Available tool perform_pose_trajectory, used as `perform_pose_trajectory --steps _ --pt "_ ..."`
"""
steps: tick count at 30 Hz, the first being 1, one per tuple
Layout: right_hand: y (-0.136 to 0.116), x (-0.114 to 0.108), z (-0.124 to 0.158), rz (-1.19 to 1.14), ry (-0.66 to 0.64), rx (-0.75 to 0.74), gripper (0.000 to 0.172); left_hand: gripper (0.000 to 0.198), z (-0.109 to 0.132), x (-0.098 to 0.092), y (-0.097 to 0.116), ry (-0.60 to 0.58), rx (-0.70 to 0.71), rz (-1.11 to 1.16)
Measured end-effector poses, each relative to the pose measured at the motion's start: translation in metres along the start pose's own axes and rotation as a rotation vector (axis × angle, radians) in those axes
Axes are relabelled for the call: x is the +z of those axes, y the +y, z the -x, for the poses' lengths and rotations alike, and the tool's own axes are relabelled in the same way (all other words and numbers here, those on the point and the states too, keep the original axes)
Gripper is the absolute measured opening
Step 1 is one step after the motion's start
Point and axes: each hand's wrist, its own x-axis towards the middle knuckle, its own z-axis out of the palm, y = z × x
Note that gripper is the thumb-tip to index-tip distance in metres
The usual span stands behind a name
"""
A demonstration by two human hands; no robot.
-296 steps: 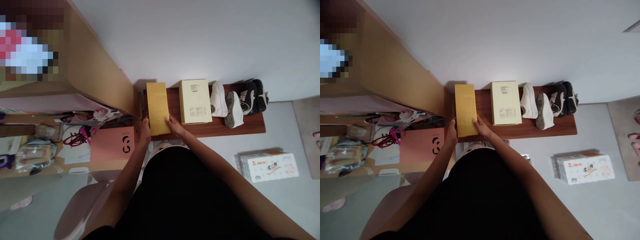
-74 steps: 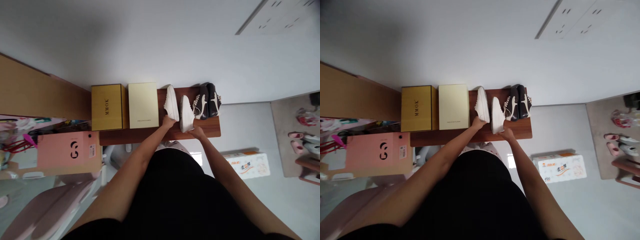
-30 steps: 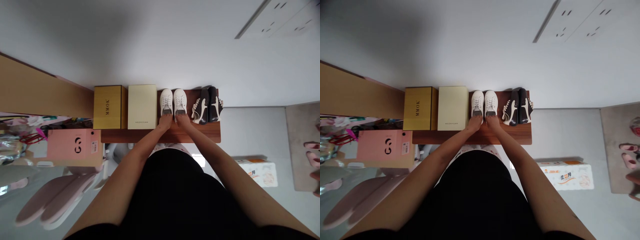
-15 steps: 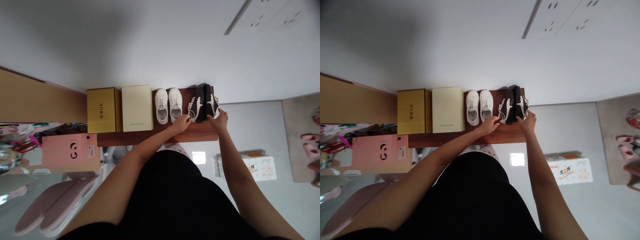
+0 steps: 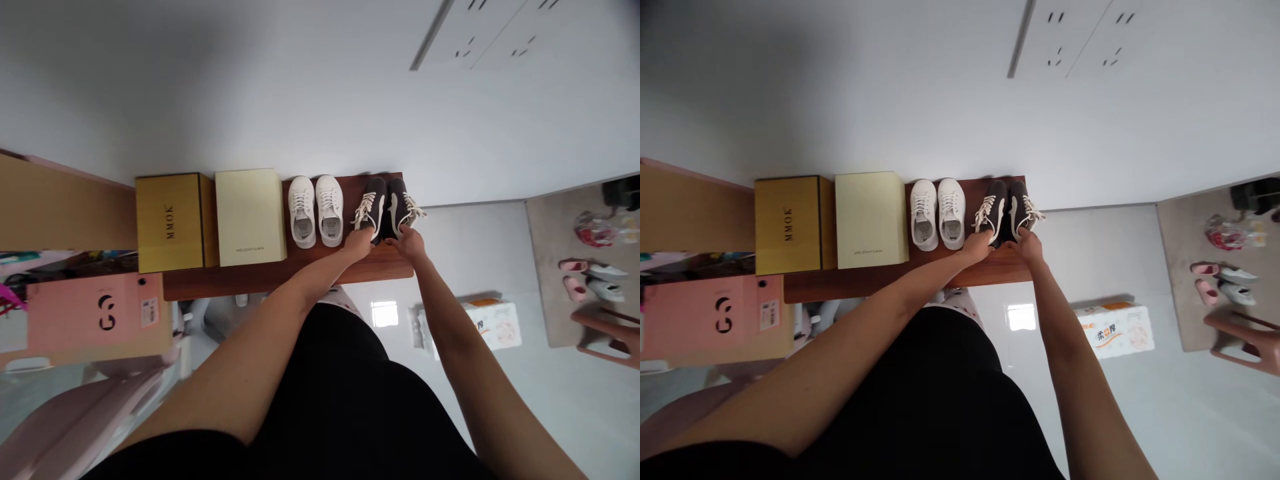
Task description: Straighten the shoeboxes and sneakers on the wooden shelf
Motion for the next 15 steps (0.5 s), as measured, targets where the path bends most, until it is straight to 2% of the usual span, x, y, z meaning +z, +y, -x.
perform_pose_trajectory --steps 7,15 --pt "-0.001 -0.013 -0.009 0.254 -0.023 -0.185 0.018 0.040 -0.014 -0.017 0.027 -0.010 0.053 -0.103" --pt "-0.012 -0.012 -0.027 0.317 -0.069 -0.222 0.023 0.035 -0.029 -0.020 0.035 0.014 0.013 -0.148"
